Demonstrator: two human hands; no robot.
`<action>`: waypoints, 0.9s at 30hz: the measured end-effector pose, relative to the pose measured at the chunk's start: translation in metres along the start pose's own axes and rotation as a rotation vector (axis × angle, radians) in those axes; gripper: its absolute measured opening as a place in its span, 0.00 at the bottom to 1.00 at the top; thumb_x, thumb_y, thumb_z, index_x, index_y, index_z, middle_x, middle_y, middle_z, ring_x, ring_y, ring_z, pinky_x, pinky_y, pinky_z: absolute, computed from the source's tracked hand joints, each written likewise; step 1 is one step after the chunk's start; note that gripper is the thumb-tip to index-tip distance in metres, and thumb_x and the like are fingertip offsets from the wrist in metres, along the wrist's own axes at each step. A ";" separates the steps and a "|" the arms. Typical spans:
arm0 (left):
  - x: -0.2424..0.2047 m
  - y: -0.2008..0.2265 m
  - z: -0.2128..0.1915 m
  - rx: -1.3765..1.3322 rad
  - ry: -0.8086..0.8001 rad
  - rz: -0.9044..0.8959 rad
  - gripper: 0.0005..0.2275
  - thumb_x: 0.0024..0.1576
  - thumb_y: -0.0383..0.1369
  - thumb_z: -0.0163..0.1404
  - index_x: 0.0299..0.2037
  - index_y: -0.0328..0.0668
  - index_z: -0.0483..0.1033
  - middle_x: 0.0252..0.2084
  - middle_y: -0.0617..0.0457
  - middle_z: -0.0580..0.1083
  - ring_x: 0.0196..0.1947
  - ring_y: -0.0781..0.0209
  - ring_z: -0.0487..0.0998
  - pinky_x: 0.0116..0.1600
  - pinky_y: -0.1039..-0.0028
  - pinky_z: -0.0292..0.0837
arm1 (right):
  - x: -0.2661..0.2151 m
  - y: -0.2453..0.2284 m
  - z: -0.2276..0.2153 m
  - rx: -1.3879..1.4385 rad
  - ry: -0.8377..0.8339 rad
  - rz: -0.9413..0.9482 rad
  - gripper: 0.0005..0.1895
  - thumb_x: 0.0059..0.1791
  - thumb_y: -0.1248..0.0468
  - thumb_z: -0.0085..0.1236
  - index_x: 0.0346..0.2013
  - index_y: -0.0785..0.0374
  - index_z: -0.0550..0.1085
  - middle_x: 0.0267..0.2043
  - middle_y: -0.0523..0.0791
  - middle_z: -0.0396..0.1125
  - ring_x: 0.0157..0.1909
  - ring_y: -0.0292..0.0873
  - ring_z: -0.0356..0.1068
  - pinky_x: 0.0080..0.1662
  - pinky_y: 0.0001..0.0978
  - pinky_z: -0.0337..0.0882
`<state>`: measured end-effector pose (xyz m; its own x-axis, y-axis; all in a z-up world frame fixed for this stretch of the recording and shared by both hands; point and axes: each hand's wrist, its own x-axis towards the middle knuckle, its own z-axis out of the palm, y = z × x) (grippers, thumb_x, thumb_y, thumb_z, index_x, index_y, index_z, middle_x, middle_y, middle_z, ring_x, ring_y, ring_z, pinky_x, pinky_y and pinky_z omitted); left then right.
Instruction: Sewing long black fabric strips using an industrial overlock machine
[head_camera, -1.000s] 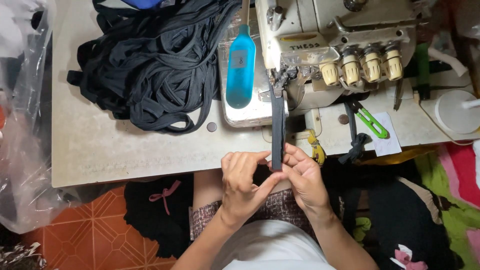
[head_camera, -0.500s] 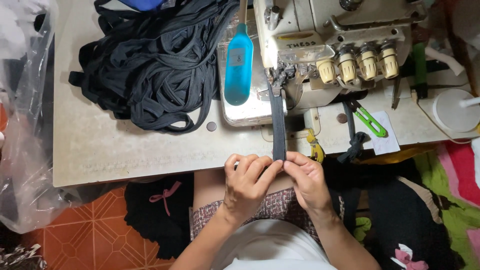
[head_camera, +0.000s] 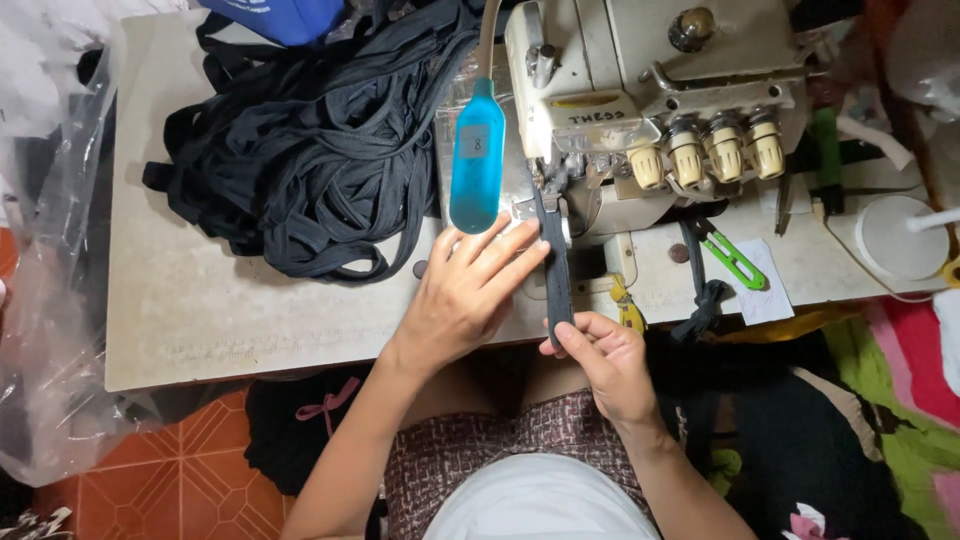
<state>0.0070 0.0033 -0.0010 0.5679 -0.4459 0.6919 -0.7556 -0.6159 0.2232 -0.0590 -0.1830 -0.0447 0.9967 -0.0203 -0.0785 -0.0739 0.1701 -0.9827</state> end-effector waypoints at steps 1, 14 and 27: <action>0.000 -0.003 0.004 0.027 -0.014 0.028 0.18 0.54 0.24 0.48 0.56 0.43 0.71 0.58 0.47 0.70 0.57 0.46 0.71 0.57 0.58 0.61 | 0.002 -0.001 0.001 -0.029 0.005 -0.010 0.09 0.48 0.67 0.56 0.29 0.73 0.77 0.22 0.52 0.73 0.28 0.35 0.70 0.37 0.26 0.73; 0.000 -0.022 0.013 0.156 -0.015 0.151 0.15 0.59 0.28 0.42 0.54 0.54 0.73 0.57 0.52 0.72 0.58 0.52 0.71 0.57 0.54 0.61 | 0.047 -0.003 0.008 -0.202 0.020 -0.171 0.09 0.49 0.67 0.56 0.27 0.69 0.78 0.19 0.49 0.71 0.26 0.33 0.67 0.34 0.25 0.71; 0.019 -0.035 0.017 0.113 0.015 0.192 0.16 0.54 0.35 0.38 0.49 0.54 0.75 0.51 0.52 0.73 0.57 0.53 0.70 0.58 0.40 0.53 | 0.087 0.009 0.005 -0.211 0.162 -0.213 0.22 0.50 0.62 0.59 0.12 0.67 0.70 0.07 0.45 0.56 0.13 0.29 0.51 0.20 0.19 0.54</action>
